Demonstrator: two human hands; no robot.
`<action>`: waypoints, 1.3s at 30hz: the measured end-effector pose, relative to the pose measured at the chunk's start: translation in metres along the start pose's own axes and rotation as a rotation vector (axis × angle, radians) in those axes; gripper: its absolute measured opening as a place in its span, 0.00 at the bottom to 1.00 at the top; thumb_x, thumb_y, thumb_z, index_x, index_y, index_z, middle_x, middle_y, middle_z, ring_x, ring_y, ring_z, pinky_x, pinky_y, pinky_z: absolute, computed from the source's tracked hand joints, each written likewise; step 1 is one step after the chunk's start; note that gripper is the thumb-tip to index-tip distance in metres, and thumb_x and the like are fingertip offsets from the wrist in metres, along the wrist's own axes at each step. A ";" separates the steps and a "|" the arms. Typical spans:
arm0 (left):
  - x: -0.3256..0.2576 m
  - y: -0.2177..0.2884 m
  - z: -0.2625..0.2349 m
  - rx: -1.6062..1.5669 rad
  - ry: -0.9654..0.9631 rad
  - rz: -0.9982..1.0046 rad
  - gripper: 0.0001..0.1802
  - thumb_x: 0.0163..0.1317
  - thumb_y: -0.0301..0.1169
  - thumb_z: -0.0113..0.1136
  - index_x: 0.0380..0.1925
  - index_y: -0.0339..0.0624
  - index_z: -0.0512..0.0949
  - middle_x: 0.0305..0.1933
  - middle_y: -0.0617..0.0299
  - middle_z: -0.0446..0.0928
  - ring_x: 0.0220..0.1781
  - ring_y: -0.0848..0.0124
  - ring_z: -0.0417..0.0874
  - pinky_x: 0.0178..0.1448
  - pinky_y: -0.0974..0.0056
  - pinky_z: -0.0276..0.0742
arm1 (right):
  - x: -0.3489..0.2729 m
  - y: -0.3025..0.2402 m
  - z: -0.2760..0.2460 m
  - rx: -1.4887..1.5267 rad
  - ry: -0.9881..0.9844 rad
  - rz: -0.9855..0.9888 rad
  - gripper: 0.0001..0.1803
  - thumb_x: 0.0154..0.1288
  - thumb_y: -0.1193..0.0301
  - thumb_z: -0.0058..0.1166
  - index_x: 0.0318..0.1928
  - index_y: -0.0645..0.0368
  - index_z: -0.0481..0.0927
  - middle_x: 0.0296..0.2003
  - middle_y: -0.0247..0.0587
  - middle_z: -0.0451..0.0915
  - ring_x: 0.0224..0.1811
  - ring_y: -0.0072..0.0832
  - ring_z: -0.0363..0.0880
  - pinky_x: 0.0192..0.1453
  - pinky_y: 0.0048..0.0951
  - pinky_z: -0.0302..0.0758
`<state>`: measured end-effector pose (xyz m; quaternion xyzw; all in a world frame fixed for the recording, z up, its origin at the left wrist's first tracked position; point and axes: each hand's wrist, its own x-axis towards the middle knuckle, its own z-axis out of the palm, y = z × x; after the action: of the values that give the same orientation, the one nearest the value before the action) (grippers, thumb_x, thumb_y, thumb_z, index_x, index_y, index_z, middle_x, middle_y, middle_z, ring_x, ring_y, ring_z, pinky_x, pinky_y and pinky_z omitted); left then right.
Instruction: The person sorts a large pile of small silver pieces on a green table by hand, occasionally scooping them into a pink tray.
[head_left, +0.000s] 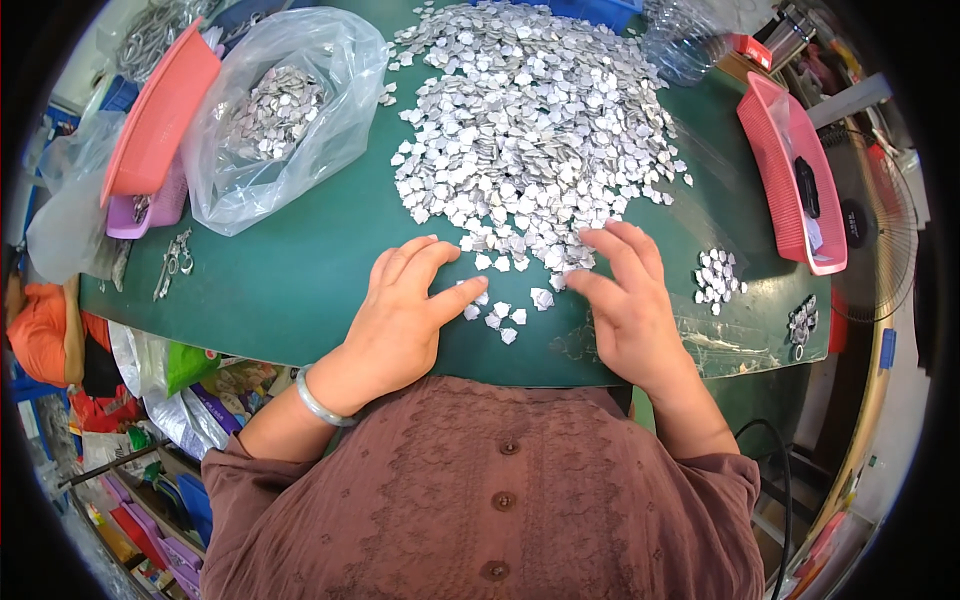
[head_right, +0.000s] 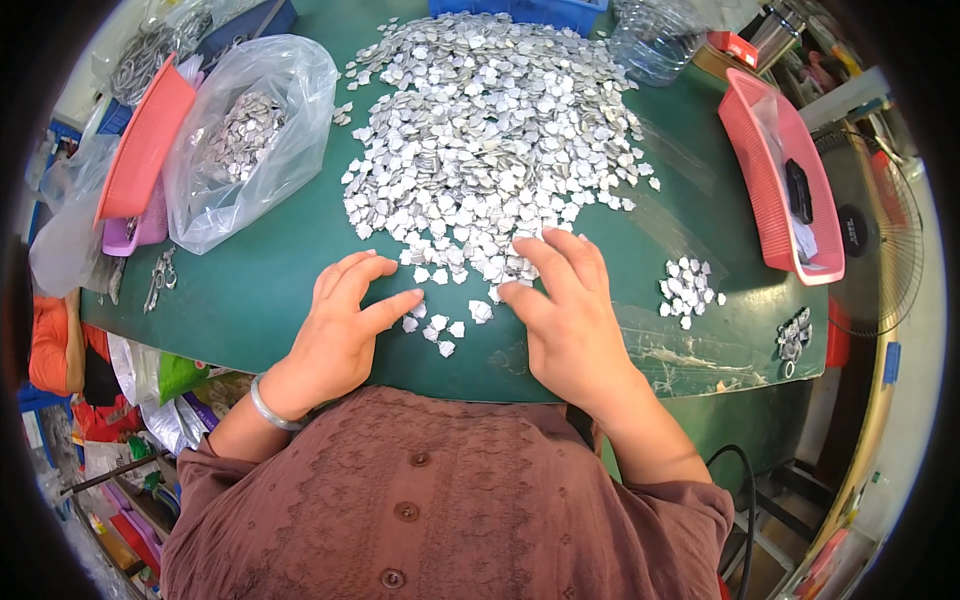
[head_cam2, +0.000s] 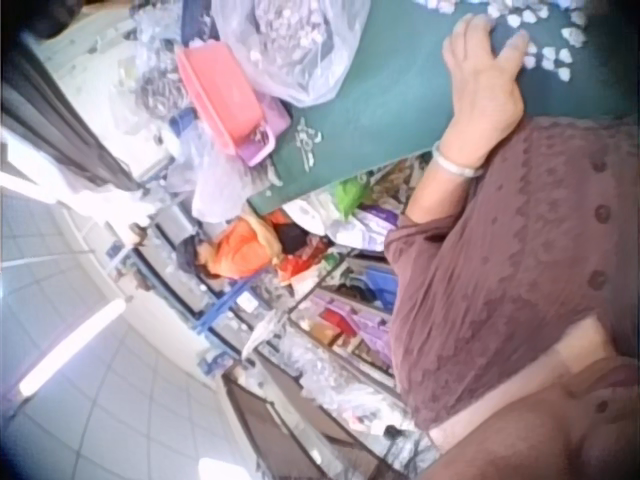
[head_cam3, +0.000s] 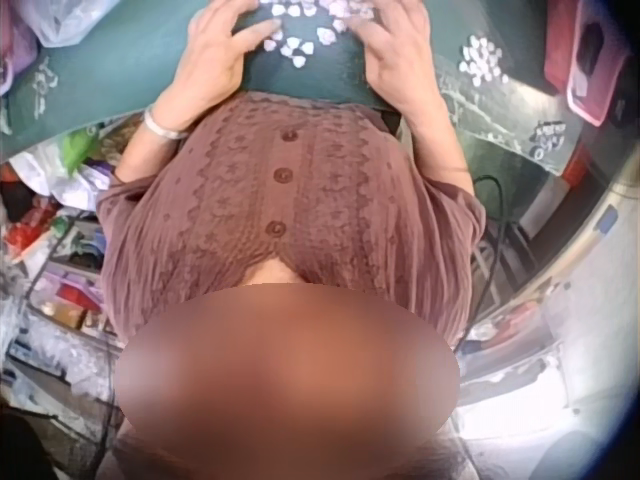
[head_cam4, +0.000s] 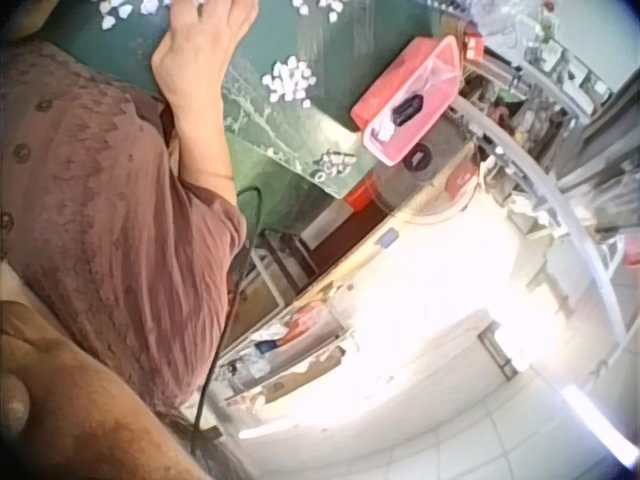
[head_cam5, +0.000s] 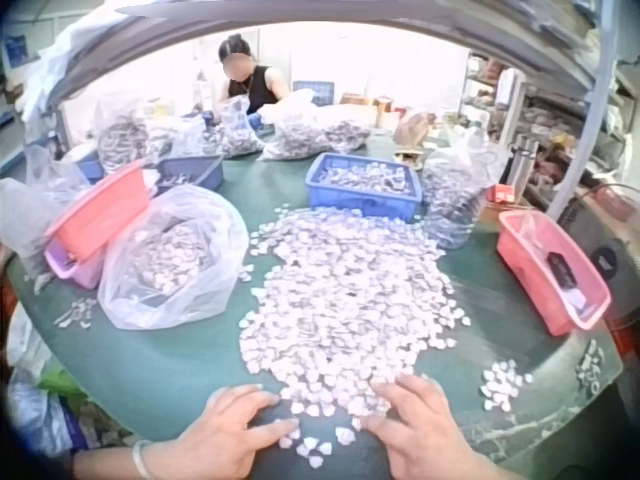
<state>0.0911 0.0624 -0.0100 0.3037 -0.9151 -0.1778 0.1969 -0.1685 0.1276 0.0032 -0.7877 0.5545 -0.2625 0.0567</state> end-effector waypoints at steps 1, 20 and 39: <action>0.000 0.000 -0.001 0.003 -0.008 0.004 0.24 0.50 0.15 0.53 0.46 0.47 0.83 0.57 0.48 0.71 0.64 0.47 0.68 0.66 0.48 0.63 | -0.003 -0.001 0.000 0.010 -0.036 -0.018 0.17 0.49 0.83 0.55 0.42 0.58 0.82 0.58 0.49 0.71 0.63 0.51 0.64 0.65 0.56 0.63; 0.014 0.021 0.011 -0.061 -0.058 0.126 0.22 0.50 0.17 0.56 0.47 0.45 0.82 0.57 0.50 0.72 0.63 0.49 0.69 0.65 0.47 0.64 | -0.015 -0.012 0.002 0.077 -0.153 -0.069 0.09 0.54 0.73 0.62 0.37 0.58 0.84 0.60 0.46 0.70 0.67 0.51 0.60 0.68 0.60 0.59; 0.021 0.022 0.013 0.009 -0.033 0.127 0.18 0.50 0.18 0.56 0.43 0.40 0.81 0.53 0.51 0.73 0.61 0.51 0.70 0.64 0.48 0.64 | -0.013 -0.003 0.009 -0.009 -0.044 -0.034 0.13 0.51 0.71 0.66 0.40 0.54 0.84 0.61 0.46 0.70 0.67 0.52 0.60 0.67 0.61 0.58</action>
<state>0.0592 0.0680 -0.0060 0.2431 -0.9365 -0.1657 0.1911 -0.1647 0.1391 -0.0075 -0.8026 0.5410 -0.2436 0.0611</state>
